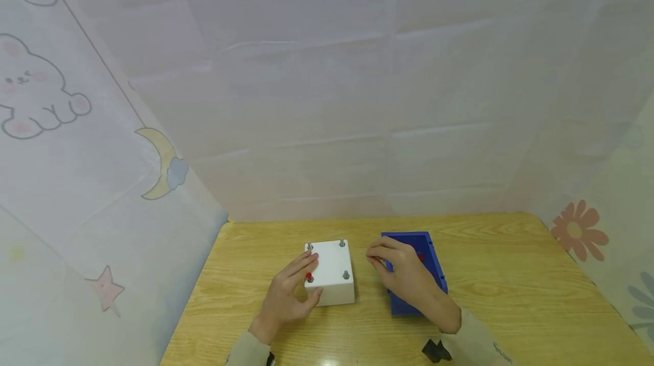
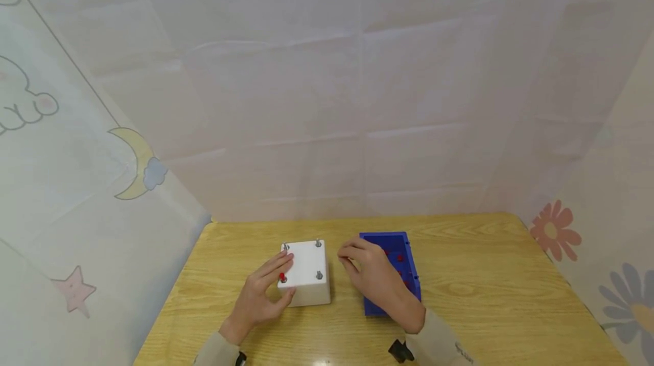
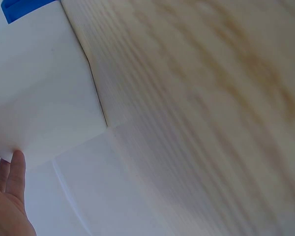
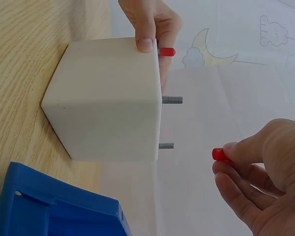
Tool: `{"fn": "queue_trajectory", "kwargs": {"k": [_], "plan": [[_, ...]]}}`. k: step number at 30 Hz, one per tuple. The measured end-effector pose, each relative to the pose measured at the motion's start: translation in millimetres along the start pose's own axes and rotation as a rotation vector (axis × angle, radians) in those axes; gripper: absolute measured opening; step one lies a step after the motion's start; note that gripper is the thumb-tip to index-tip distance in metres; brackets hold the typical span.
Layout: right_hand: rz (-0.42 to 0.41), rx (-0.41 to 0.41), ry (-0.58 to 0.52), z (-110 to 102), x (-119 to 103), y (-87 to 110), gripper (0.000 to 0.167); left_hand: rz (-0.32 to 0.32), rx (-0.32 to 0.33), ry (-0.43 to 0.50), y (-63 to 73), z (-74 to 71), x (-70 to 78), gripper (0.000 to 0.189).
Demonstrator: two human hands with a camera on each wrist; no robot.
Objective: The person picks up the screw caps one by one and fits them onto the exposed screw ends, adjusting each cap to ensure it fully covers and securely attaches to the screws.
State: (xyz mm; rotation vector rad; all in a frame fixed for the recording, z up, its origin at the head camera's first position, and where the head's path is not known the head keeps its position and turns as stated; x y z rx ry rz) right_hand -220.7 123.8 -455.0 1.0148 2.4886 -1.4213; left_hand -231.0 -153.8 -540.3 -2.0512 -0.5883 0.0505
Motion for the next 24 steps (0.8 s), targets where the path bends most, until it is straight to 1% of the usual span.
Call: {"fn": "queue_trajectory", "kwargs": {"k": [17,24], "plan": [[-0.016,0.031,-0.036,2.0,-3.4,2.3,0.029,-0.023,-0.017,-0.013,0.0,-0.1,0.6,0.05],[-0.027,0.047,-0.054,1.2,-5.5,1.8,0.029,-0.015,-0.014,-0.009,-1.0,-0.2,1.3,0.05]]}}
Point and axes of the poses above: each hand's wrist, its own y-axis away from the middle knuckle, its own z-axis out of the palm, x = y × z, the point moved 4 cm from there along -y, towards the middle knuckle, and after that the axes turned 2 degrees about x, right-handed, at the moved point
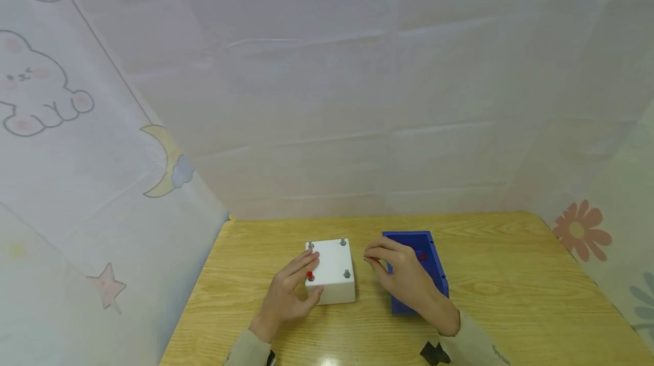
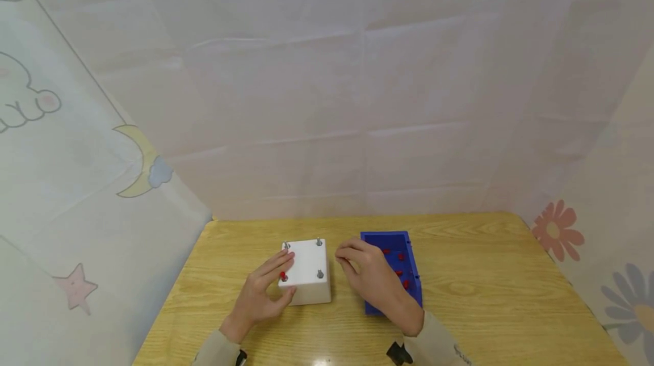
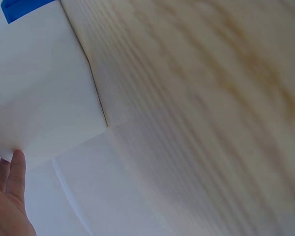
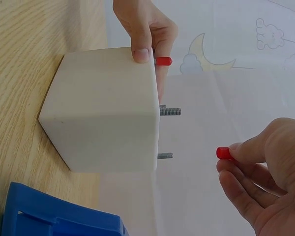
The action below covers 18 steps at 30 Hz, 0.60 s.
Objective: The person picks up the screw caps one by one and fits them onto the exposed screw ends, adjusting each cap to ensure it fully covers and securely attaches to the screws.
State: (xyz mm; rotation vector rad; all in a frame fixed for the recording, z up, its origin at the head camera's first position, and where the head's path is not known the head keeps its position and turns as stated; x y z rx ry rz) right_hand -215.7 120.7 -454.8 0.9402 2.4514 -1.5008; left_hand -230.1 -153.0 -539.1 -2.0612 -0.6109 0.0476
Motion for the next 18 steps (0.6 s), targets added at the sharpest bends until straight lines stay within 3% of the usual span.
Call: {"fn": "queue_trajectory", "kwargs": {"k": [18], "plan": [[-0.039,0.017,-0.006,5.2,-5.7,-0.3,0.029,-0.008,-0.004,-0.008,1.3,0.4,-0.4,0.049]]}}
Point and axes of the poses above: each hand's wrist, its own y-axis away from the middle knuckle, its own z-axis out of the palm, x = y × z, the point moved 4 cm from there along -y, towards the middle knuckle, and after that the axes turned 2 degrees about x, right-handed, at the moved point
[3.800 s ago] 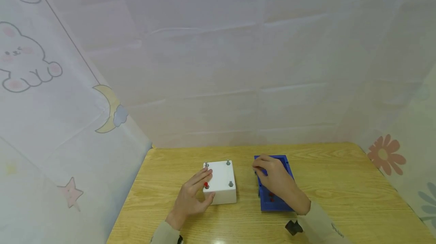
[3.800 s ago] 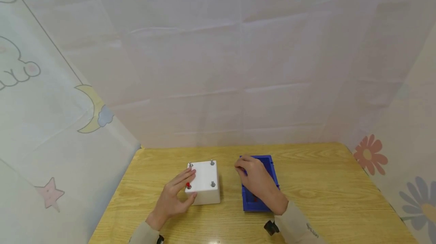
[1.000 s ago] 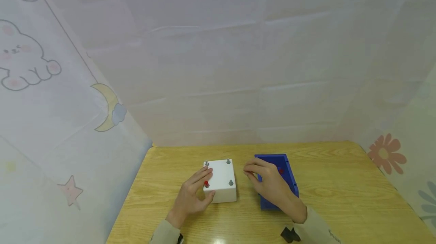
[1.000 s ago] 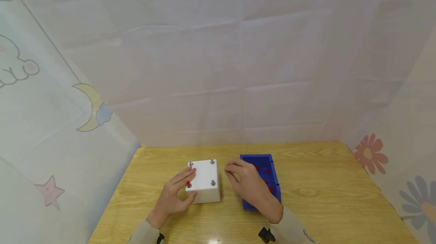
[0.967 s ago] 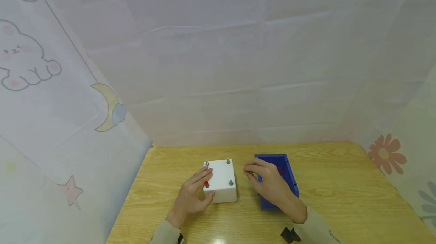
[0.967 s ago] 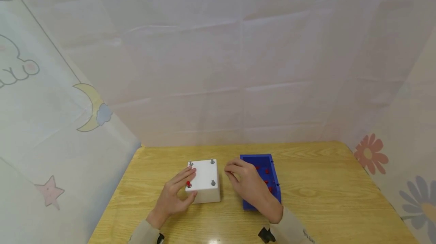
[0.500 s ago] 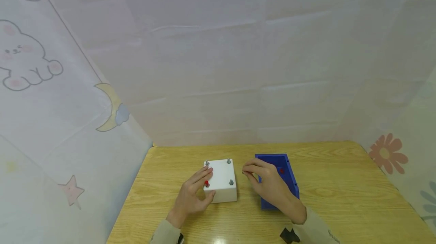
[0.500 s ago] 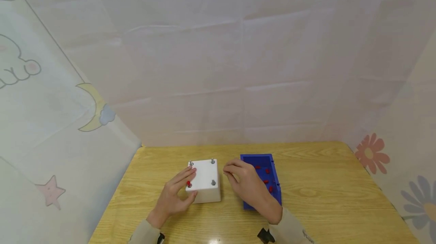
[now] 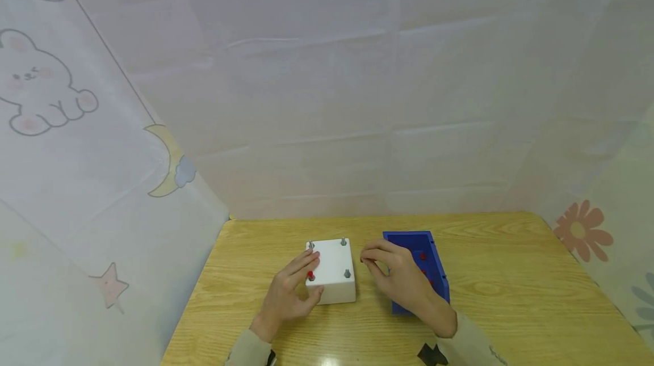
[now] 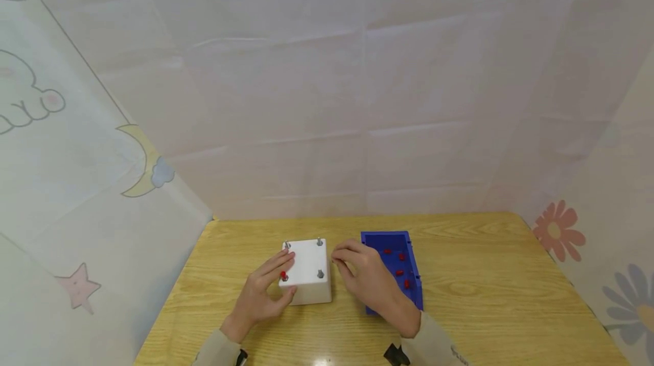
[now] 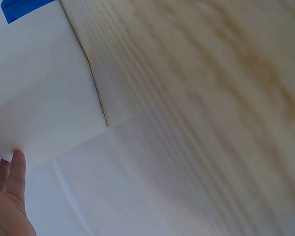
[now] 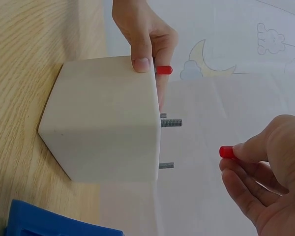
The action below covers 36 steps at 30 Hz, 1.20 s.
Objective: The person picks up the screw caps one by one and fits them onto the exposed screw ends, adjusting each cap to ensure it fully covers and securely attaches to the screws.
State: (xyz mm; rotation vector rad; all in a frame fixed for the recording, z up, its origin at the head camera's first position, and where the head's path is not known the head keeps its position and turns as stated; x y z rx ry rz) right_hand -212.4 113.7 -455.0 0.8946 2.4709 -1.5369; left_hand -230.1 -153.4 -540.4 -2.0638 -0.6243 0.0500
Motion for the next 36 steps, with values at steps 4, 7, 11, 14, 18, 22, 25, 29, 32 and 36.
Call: {"fn": "queue_trajectory", "kwargs": {"k": [4,7,11,14,18,22,25,29,32,36], "plan": [[-0.007,0.004,0.001,1.3,-1.1,-0.5,0.029,-0.013,-0.007,-0.004,0.3,-0.1,-0.3,0.049],[-0.005,0.001,-0.006,1.7,-2.3,-1.3,0.029,-0.023,-0.01,-0.011,0.2,-0.4,-0.3,0.05],[0.004,-0.004,-0.011,2.4,-3.0,-1.9,0.028,-0.023,-0.011,-0.016,0.0,-0.4,-0.3,0.051],[0.002,-0.003,-0.009,3.3,-2.9,-2.0,0.028,-0.017,-0.008,-0.015,0.2,-0.3,-0.4,0.051],[-0.006,0.001,-0.018,4.7,-2.6,-2.5,0.028,-0.02,-0.01,-0.014,0.5,-0.2,-1.1,0.051],[-0.008,0.006,-0.03,5.8,-2.8,-2.6,0.029,-0.025,-0.016,-0.014,0.9,0.0,-1.7,0.051],[-0.002,0.002,-0.038,6.9,-3.2,-1.3,0.029,-0.022,-0.017,-0.012,1.0,0.0,-1.6,0.051],[0.007,-0.006,-0.037,8.1,-3.9,1.1,0.03,-0.019,-0.02,-0.011,0.7,0.2,-1.3,0.052],[0.011,-0.01,-0.038,8.8,-4.5,1.8,0.03,-0.027,-0.024,-0.013,0.5,0.5,-1.4,0.052],[0.009,-0.015,-0.043,9.8,-5.7,1.5,0.029,-0.04,-0.026,-0.015,0.6,0.3,-1.9,0.052]]}}
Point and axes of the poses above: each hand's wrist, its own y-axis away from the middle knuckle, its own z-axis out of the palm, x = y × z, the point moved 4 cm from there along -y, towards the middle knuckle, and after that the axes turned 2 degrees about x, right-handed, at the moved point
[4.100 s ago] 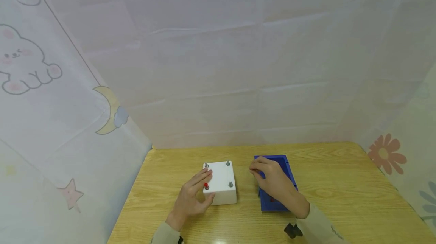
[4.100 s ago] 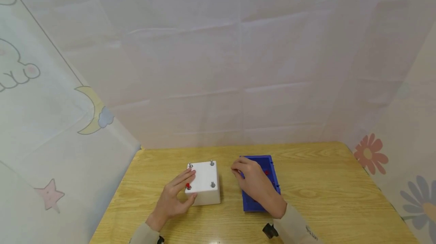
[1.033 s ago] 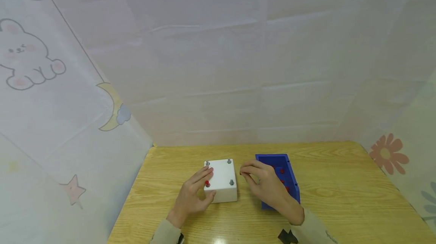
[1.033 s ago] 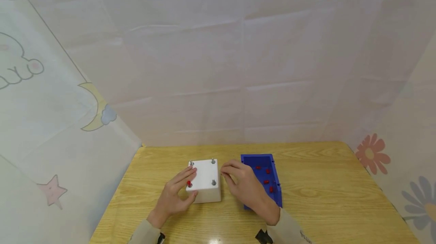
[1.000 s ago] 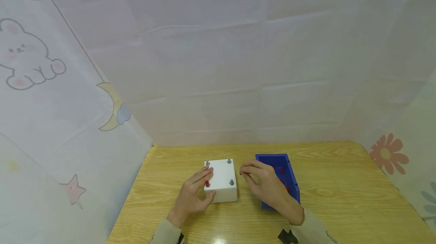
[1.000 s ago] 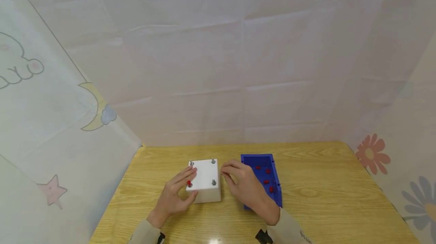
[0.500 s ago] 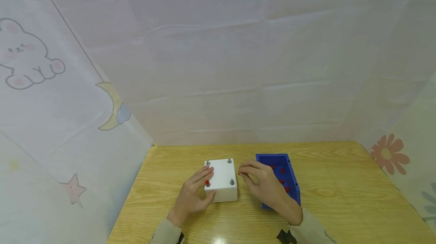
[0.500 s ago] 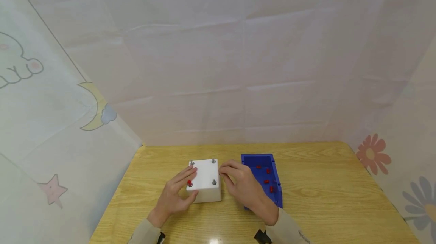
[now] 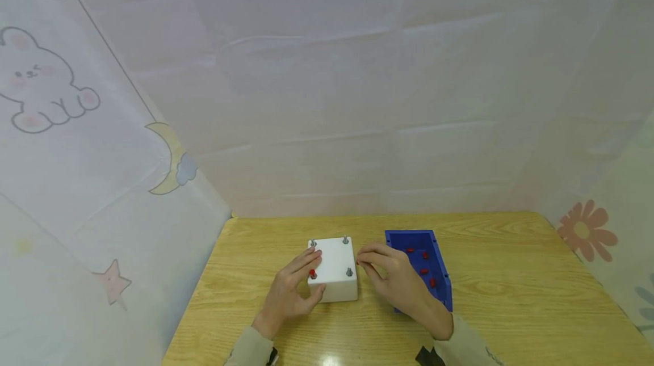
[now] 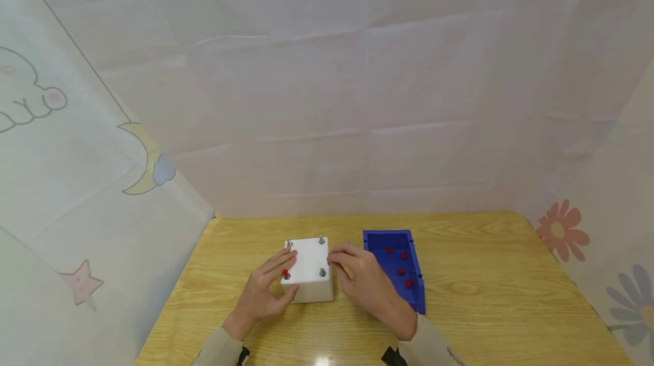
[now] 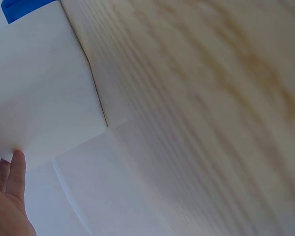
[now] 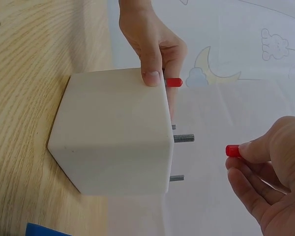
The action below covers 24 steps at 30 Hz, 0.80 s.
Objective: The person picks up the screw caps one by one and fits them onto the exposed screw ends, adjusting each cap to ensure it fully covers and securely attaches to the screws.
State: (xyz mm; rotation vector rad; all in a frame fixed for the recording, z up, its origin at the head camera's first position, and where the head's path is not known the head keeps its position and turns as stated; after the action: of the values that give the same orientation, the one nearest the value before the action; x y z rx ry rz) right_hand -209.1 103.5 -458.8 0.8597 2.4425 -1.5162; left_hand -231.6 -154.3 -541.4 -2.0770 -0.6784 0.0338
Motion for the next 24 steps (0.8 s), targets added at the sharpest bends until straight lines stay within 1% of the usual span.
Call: {"fn": "queue_trajectory", "kwargs": {"k": [6,13,18,24], "plan": [[0.004,-0.011,-0.006,1.7,0.0,0.1,0.027,-0.007,0.002,0.002,0.5,0.3,-1.1,0.052],[0.009,-0.016,-0.004,6.3,-1.3,0.2,0.032,-0.013,0.0,0.004,0.5,0.3,-1.5,0.052],[0.001,-0.006,-0.003,7.7,-1.4,0.9,0.033,-0.006,-0.001,0.008,0.2,0.3,-1.2,0.052],[0.001,-0.011,-0.004,10.1,-1.1,1.5,0.029,0.018,0.01,0.01,-0.9,0.7,0.3,0.052]]}}
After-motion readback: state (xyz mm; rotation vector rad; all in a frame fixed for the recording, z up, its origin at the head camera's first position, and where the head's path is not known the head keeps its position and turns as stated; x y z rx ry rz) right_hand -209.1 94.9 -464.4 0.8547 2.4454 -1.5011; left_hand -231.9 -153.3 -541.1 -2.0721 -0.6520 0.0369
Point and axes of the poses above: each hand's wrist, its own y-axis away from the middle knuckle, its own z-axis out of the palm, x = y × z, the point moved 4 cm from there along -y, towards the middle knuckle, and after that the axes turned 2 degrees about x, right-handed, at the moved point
